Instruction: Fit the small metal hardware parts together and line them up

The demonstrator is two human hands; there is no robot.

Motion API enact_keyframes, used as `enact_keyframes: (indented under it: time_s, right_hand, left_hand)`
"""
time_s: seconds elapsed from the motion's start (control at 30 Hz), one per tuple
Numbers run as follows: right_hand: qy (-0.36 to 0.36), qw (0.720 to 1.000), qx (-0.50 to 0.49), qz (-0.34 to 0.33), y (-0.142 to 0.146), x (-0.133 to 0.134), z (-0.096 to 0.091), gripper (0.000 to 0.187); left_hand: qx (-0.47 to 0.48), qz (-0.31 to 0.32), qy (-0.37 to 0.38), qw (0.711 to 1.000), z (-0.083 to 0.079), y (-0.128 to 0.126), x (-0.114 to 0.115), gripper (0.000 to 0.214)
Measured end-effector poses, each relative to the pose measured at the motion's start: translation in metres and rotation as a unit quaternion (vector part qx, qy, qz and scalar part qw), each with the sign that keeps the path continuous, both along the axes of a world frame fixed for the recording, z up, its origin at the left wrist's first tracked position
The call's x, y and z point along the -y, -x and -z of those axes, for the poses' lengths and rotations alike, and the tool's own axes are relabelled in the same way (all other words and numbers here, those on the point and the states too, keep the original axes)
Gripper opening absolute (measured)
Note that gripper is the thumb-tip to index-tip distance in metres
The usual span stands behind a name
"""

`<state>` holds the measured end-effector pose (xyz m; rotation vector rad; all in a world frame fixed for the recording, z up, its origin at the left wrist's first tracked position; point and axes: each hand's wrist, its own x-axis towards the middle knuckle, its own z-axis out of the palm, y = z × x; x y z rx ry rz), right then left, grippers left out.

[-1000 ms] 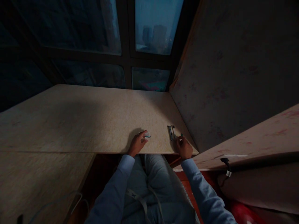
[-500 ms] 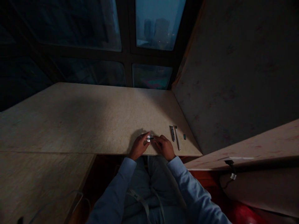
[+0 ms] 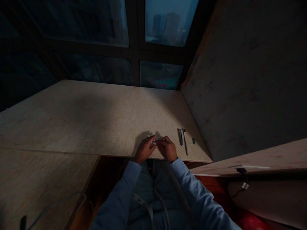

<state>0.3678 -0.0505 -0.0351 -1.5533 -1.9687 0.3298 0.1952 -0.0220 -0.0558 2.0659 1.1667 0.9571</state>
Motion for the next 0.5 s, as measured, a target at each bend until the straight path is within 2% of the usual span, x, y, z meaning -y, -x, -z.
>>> enact_keyframes:
  time_s: [0.1,0.2,0.37,0.43,0.5]
  right_hand:
    - [-0.084,0.994,-0.071,-0.02,0.001,-0.001,0.003,0.025]
    - [-0.11,0.983,-0.144,-0.024,0.0,0.0,-0.001,0.024]
    - [-0.029,0.947,-0.317,0.045,-0.007,0.01,-0.011,0.021]
    - [0.031,0.916,-0.393,0.077,-0.011,0.018,-0.012,0.028]
    - [0.103,0.872,-0.466,0.109,-0.014,0.026,-0.014,0.04]
  left_hand:
    - [-0.004,0.001,0.005,1.0,-0.005,0.001,0.002,0.056]
    - [-0.005,0.001,0.016,1.0,-0.008,0.001,0.003,0.057]
    - [0.01,-0.01,0.028,1.0,-0.002,0.002,0.003,0.059]
    - [0.032,-0.012,0.038,0.999,0.001,0.003,0.003,0.058]
    - [0.069,-0.019,0.067,0.995,0.002,0.004,0.002,0.058]
